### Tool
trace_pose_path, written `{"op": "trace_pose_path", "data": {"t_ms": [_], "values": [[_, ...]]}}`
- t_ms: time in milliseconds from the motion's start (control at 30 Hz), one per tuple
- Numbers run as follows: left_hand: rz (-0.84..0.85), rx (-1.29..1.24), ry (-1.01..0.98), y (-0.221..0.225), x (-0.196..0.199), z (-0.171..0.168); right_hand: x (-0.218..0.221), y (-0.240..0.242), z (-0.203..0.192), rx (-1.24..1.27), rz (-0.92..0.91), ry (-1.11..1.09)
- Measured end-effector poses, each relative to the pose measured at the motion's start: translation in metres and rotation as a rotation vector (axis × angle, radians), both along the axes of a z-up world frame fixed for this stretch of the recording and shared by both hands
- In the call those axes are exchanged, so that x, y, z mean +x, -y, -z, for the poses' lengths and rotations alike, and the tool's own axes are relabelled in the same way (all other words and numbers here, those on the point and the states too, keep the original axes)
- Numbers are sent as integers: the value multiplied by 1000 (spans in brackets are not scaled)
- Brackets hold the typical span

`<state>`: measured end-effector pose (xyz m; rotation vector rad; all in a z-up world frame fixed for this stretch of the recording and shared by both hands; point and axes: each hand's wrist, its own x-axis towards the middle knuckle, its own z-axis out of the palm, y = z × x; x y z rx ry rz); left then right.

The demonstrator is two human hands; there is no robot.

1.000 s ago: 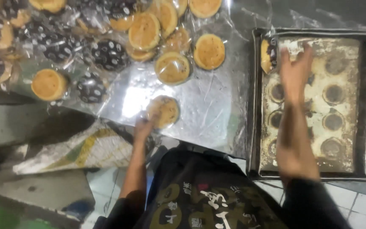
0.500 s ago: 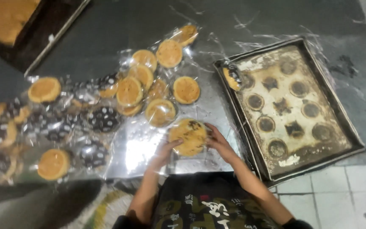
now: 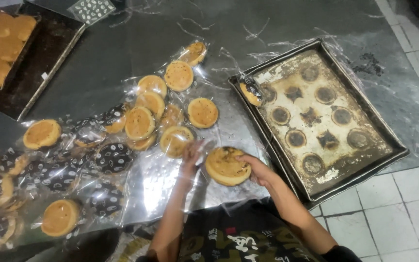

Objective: Packaging individual donuts into plastic bags and arranging them neatly on a metal tray.

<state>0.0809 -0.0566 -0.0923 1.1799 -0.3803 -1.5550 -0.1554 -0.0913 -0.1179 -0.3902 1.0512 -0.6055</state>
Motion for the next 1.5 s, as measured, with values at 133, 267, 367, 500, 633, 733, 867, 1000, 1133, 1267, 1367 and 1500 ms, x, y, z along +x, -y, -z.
{"op": "trace_pose_path", "data": {"t_ms": [133, 267, 367, 500, 633, 733, 867, 1000, 1133, 1267, 1367, 1500], "values": [[571, -680, 545, -17, 19, -43, -18, 7, 30, 207, -98, 27], [871, -577, 987, -29, 1, -70, 5, -5, -40, 268, -48, 77], [629, -487, 1018, -19, 10, 64, -7, 7, -35, 178, -216, 75], [425, -40, 798, -43, 9, -19, -15, 20, -31, -208, -200, -337], [255, -152, 429, -51, 8, -15, -12, 7, -59, -608, -225, -139], [239, -254, 363, -53, -2, -22, 2, -5, -64, -661, -254, 47], [103, -485, 511, -25, 14, -34, 17, -4, -64, -671, -201, 120], [-19, -587, 524, -19, 16, -43, 23, -10, -93, -673, -285, 96], [-85, -521, 625, -19, 12, -35, 16, -8, -94, -765, -401, 10], [-153, -350, 474, -19, -2, -49, 19, -15, -97, -747, -308, 25], [-146, -307, 421, -22, -2, -20, 23, -12, -94, -822, -52, 158], [-174, -339, 357, -28, -3, -34, 18, -13, -80, -857, 33, 297]]}}
